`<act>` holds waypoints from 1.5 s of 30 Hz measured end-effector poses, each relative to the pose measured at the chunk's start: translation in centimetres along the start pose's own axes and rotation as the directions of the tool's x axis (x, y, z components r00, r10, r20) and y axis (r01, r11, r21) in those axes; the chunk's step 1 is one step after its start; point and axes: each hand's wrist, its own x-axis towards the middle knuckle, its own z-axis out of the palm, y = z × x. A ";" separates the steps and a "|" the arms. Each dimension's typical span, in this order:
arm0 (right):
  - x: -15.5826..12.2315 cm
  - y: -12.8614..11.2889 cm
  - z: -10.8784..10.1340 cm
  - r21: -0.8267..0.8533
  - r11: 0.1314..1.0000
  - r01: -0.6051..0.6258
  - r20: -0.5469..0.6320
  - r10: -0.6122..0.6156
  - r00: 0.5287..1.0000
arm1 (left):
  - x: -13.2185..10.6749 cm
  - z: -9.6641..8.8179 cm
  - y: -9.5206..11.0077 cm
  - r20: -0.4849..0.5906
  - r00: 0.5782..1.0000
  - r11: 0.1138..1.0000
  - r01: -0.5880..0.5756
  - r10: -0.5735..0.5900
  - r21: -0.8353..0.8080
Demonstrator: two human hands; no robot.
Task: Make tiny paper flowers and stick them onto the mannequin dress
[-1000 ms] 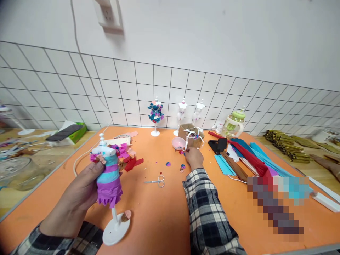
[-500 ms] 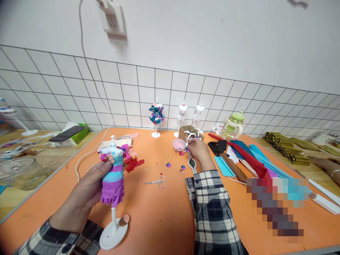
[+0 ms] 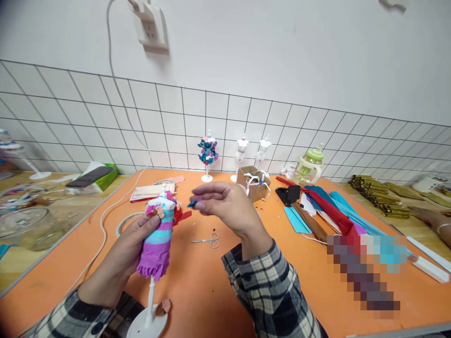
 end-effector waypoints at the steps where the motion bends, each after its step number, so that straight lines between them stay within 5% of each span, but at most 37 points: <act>1: -0.2 0.0 0.6 0.020 1.000 -0.004 0.043 0.003 0.999 | -0.1 0.1 -0.1 0.014 1.000 1.000 0.016 -0.016 -0.001; 7: -0.8 0.3 3.2 -0.062 0.998 0.030 0.134 -0.021 0.991 | -0.5 0.7 -0.4 0.041 0.999 1.000 0.022 -0.021 -0.014; 13: -0.8 1.0 4.3 -0.340 0.933 0.115 0.067 -0.098 0.993 | -0.4 0.5 -0.8 0.016 1.000 0.999 0.010 -0.010 -0.035; 30: -0.5 1.8 4.8 -0.349 0.936 0.056 -0.044 -0.076 0.996 | -0.8 1.0 -0.3 0.017 1.000 1.000 0.011 -0.011 -0.006; 36: -0.5 1.6 4.4 -0.549 0.826 0.125 -0.062 -0.190 0.980 | -0.7 0.7 -0.2 0.003 1.000 0.998 -0.028 0.028 0.060; 45: -0.7 2.0 3.8 -0.446 0.888 0.108 0.066 -0.088 0.994 | -0.6 0.4 -0.5 0.084 0.996 0.992 -0.019 0.009 0.121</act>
